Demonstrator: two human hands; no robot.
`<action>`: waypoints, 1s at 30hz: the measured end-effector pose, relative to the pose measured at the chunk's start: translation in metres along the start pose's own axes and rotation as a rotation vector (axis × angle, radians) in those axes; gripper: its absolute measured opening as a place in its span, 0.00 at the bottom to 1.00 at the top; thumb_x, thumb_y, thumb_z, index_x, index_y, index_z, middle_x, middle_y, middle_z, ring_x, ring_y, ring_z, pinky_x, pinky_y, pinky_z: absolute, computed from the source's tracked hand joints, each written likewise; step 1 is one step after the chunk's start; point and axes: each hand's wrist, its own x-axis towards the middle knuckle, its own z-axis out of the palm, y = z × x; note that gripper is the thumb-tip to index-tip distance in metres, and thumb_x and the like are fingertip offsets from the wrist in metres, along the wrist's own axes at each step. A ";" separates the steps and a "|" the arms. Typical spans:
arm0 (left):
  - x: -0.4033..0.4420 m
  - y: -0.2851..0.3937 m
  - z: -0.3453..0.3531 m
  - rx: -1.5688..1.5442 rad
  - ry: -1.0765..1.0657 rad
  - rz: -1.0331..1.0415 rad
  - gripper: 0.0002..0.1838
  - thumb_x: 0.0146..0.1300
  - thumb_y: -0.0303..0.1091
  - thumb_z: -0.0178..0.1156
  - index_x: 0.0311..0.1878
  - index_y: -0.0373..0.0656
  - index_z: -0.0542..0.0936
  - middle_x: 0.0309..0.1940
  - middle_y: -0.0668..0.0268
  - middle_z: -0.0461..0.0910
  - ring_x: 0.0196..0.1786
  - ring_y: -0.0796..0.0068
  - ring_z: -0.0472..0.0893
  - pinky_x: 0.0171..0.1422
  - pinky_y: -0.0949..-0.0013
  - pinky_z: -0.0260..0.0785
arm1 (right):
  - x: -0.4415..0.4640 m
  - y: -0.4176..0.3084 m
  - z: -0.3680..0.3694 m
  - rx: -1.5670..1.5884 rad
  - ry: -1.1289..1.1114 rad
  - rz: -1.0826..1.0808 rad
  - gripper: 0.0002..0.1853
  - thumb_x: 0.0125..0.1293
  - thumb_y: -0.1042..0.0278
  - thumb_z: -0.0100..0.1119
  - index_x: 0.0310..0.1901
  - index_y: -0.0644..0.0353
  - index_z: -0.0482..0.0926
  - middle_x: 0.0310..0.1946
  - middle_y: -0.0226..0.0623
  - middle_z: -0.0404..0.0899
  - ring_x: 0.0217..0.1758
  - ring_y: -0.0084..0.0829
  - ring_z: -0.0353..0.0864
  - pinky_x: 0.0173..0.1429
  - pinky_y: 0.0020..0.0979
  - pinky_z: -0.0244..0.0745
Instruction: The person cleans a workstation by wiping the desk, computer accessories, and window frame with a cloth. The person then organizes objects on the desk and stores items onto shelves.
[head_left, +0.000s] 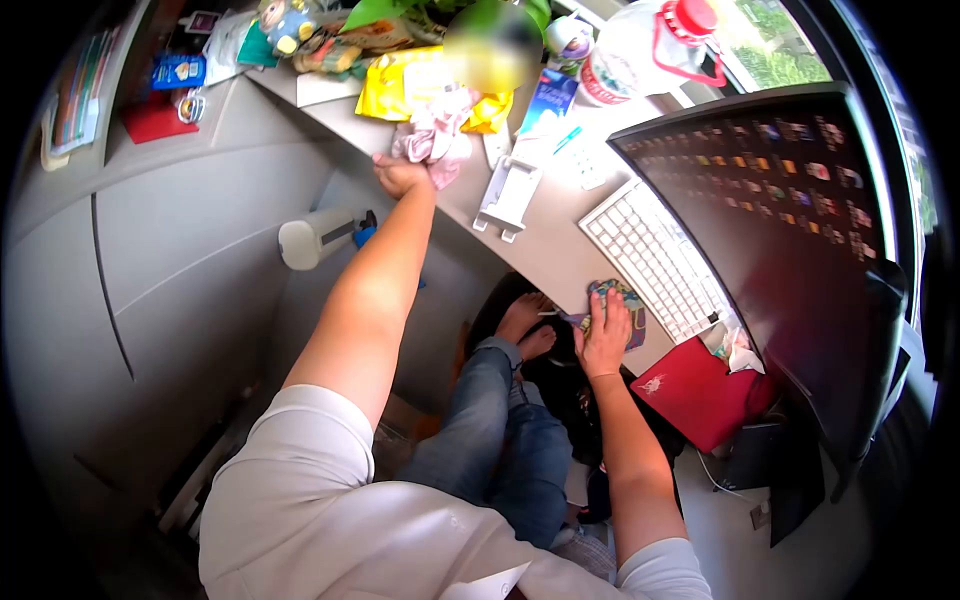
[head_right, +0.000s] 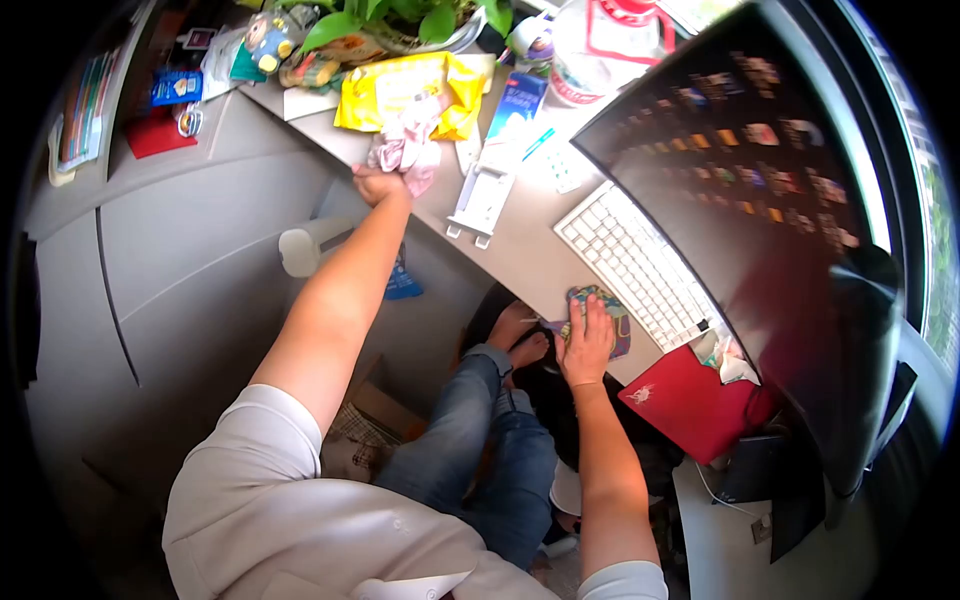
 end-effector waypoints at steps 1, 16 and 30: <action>0.001 -0.001 0.001 -0.004 0.001 0.004 0.36 0.83 0.56 0.36 0.59 0.26 0.79 0.55 0.35 0.82 0.60 0.33 0.80 0.67 0.42 0.70 | 0.000 0.004 0.002 0.007 0.001 -0.005 0.48 0.53 0.63 0.76 0.78 0.51 0.66 0.81 0.48 0.59 0.82 0.53 0.59 0.80 0.55 0.57; 0.023 -0.023 0.024 -0.037 0.003 0.077 0.36 0.84 0.52 0.33 0.55 0.27 0.82 0.54 0.34 0.82 0.58 0.31 0.80 0.66 0.39 0.70 | -0.003 0.003 0.005 0.005 0.112 -0.006 0.49 0.48 0.65 0.79 0.76 0.48 0.69 0.79 0.41 0.65 0.82 0.44 0.64 0.79 0.48 0.61; 0.033 -0.012 0.026 -0.125 -0.362 -0.084 0.39 0.84 0.56 0.35 0.59 0.23 0.78 0.56 0.34 0.82 0.60 0.35 0.81 0.65 0.46 0.75 | -0.011 -0.032 0.012 -0.020 0.295 0.048 0.43 0.52 0.69 0.77 0.73 0.51 0.73 0.77 0.44 0.68 0.81 0.49 0.64 0.81 0.50 0.62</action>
